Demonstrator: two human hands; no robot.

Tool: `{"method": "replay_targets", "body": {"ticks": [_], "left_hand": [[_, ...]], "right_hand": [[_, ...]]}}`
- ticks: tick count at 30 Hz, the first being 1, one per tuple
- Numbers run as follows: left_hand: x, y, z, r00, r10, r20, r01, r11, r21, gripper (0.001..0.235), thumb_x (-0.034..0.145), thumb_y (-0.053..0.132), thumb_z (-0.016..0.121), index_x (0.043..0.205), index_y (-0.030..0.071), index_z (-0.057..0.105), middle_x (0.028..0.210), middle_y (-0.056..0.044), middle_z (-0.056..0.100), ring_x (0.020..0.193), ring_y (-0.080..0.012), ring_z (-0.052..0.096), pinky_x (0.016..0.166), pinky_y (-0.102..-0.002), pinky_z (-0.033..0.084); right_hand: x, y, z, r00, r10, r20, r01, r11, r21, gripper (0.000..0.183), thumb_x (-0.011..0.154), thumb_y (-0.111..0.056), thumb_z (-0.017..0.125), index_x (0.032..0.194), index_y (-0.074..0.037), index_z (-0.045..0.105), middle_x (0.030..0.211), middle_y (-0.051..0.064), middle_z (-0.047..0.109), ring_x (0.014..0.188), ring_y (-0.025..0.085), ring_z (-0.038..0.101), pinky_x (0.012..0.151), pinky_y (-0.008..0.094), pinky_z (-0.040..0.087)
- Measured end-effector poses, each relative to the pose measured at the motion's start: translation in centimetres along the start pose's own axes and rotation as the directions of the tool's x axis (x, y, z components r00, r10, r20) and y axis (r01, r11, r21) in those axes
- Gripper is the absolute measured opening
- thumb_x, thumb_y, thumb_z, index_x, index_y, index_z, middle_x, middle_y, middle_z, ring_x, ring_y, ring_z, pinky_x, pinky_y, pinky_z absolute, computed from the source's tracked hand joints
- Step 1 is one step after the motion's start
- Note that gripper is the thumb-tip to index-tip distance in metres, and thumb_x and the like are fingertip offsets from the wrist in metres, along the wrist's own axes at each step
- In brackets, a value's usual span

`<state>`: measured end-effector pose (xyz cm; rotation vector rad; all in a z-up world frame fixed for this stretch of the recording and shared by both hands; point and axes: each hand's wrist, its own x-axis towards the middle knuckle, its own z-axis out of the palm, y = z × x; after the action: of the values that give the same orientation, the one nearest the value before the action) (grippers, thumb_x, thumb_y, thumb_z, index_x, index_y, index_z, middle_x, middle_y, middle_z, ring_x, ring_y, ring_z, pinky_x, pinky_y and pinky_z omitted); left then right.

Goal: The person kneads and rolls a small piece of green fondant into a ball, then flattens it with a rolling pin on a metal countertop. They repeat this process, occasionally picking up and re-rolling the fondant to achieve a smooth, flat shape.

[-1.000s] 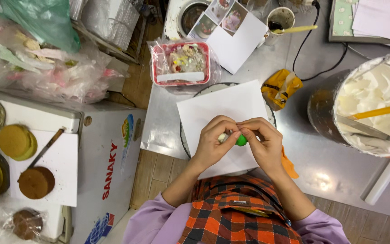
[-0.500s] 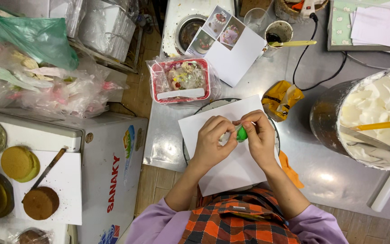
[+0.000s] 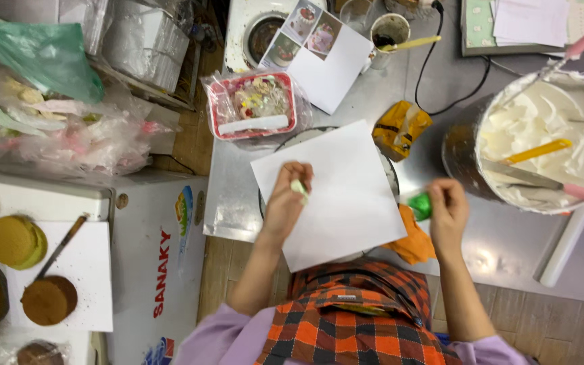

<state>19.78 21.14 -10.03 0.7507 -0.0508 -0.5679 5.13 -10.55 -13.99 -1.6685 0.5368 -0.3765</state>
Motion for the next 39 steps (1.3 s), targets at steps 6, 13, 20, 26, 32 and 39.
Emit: {"method": "replay_targets", "body": {"ticks": [6,13,20,26,32,39], "left_hand": [[5.9,-1.2,-1.9,0.961,0.224,0.165,-0.174,0.946,-0.273,0.047,0.101,0.004,0.069,0.140,0.018,0.047,0.158,-0.012,0.047,0.120,-0.0174,0.059,0.104,-0.032,0.052],[8.7,-1.7,1.7,0.977,0.117,0.181,-0.027,0.898,-0.439,0.041,0.109,0.015,0.052,0.149,0.006,0.049,0.153,-0.019,0.050,0.139,-0.0285,0.056,0.114,-0.038,0.053],[6.8,-4.4,5.7,0.937,0.159,0.310,-0.041,0.933,-0.357,0.018,0.115,0.001,0.042,0.125,0.006,0.057,0.155,-0.020,0.047,0.149,-0.0328,0.049,0.127,-0.046,0.034],[5.1,-3.5,9.2,0.772,0.338,0.538,-0.603,0.656,0.454,0.010,0.110,0.002,0.054,0.115,0.009,0.058,0.144,-0.012,0.061,0.153,-0.0298,0.043,0.134,-0.046,0.022],[5.4,2.4,9.0,0.880,0.341,0.331,-0.470,0.533,0.703,0.045,0.092,0.014,0.074,0.135,0.009,0.062,0.136,-0.009,0.062,0.127,-0.0218,0.056,0.114,-0.037,0.043],[11.1,2.2,4.6,0.914,0.384,0.127,-0.296,0.423,0.856,0.033,0.093,0.007,0.077,0.126,0.007,0.074,0.110,-0.006,0.069,0.101,-0.0132,0.070,0.090,-0.025,0.060]], "right_hand": [[-3.5,12.7,-8.6,0.832,0.288,-0.474,-0.105,0.921,0.376,0.015,0.107,-0.022,0.067,0.110,-0.010,0.059,0.101,0.001,0.063,0.086,0.011,0.063,0.068,0.026,0.054],[-3.3,13.6,-12.1,0.703,0.052,-0.709,0.063,0.989,0.136,0.044,0.113,-0.025,0.061,0.144,0.001,0.043,0.130,0.017,0.058,0.109,0.025,0.056,0.086,0.033,0.046],[-5.9,0.1,-0.4,0.990,0.085,-0.112,-0.064,0.982,0.179,0.027,0.111,-0.019,0.062,0.121,0.005,0.064,0.104,0.017,0.068,0.087,0.028,0.071,0.078,0.039,0.061],[1.4,-10.4,7.8,0.880,0.071,0.469,-0.344,0.777,0.528,0.042,0.108,-0.036,0.055,0.123,0.002,0.063,0.107,0.013,0.072,0.092,0.021,0.071,0.072,0.036,0.063],[6.1,-13.6,10.6,0.911,-0.128,0.393,-0.007,0.946,0.325,0.020,0.103,-0.006,0.066,0.120,0.004,0.069,0.105,0.008,0.073,0.089,0.011,0.069,0.079,0.028,0.059],[12.3,-12.0,16.2,0.897,-0.129,0.423,-0.007,0.952,0.306,0.017,0.098,-0.001,0.066,0.111,0.001,0.056,0.101,0.008,0.074,0.091,0.011,0.074,0.076,0.028,0.065]]}}
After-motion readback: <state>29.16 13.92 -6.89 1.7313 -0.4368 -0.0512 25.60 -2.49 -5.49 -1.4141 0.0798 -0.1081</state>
